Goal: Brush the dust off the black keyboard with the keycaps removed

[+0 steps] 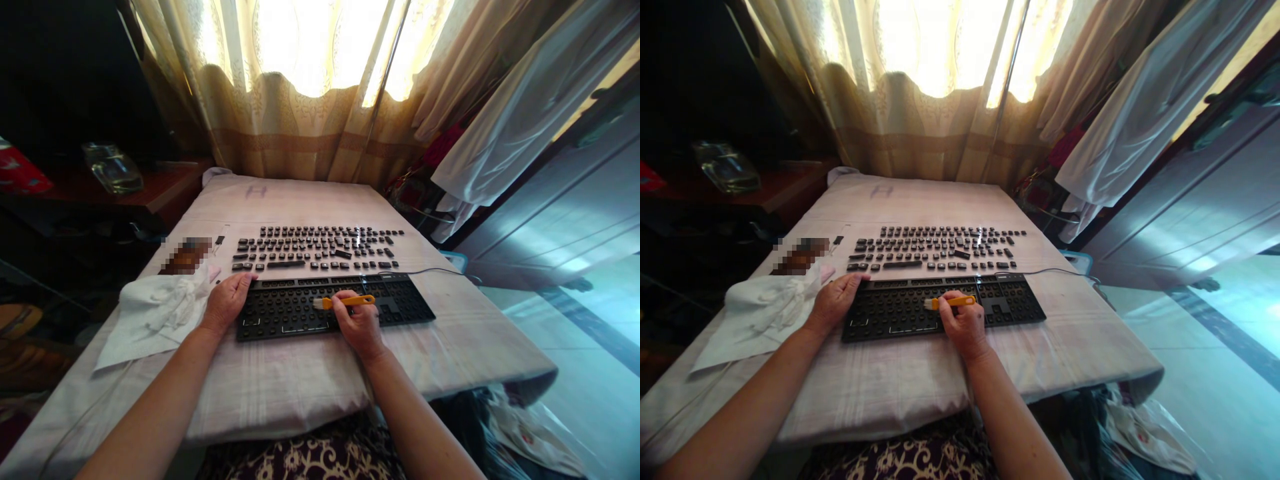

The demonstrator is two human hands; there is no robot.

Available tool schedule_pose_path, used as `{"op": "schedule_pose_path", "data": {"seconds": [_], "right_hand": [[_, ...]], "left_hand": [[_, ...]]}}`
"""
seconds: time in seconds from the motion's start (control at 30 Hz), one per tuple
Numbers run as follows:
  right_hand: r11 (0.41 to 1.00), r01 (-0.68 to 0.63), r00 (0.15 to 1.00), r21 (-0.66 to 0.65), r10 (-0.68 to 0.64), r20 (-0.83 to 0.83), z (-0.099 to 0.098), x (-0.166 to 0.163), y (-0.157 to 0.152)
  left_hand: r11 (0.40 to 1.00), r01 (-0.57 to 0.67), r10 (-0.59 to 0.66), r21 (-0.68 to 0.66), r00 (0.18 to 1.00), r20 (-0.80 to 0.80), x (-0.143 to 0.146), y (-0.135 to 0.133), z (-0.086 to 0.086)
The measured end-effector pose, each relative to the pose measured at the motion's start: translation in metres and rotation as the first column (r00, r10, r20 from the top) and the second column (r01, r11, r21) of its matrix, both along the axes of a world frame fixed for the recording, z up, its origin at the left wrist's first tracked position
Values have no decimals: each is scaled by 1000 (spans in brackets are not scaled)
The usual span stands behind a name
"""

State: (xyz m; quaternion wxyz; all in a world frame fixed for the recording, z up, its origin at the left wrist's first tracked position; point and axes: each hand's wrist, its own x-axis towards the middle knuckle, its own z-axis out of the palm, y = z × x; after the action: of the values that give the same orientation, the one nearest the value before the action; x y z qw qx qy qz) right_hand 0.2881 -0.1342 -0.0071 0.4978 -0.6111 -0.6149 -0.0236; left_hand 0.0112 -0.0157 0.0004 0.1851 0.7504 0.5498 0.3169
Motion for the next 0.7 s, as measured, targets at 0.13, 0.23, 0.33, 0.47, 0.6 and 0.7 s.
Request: {"op": "schedule_pose_path", "data": {"seconds": [0.13, 0.23, 0.33, 0.47, 0.6, 0.7], "right_hand": [[1000, -16, 1000, 19, 15, 13, 0, 0, 0], [997, -73, 997, 33, 72, 26, 1, -1, -1], [989, -133, 989, 66, 128, 77, 2, -5, -2], [988, -135, 986, 70, 127, 111, 2, -7, -2], [992, -107, 986, 67, 97, 133, 0, -7, -2], [994, -102, 986, 39, 95, 137, 0, -6, -2]], "left_hand": [[1000, 5, -5, 3, 1000, 11, -1, 0, -1], [1000, 4, -4, 4, 1000, 12, -1, 1, -2], [1000, 3, -3, -5, 1000, 2, -1, 1, -2], [1000, -5, 5, 23, 1000, -14, 0, 1, -4], [995, 15, -14, 97, 1000, -16, 1, 1, -2], [956, 58, -53, 287, 998, -26, 6, -7, 8]]}}
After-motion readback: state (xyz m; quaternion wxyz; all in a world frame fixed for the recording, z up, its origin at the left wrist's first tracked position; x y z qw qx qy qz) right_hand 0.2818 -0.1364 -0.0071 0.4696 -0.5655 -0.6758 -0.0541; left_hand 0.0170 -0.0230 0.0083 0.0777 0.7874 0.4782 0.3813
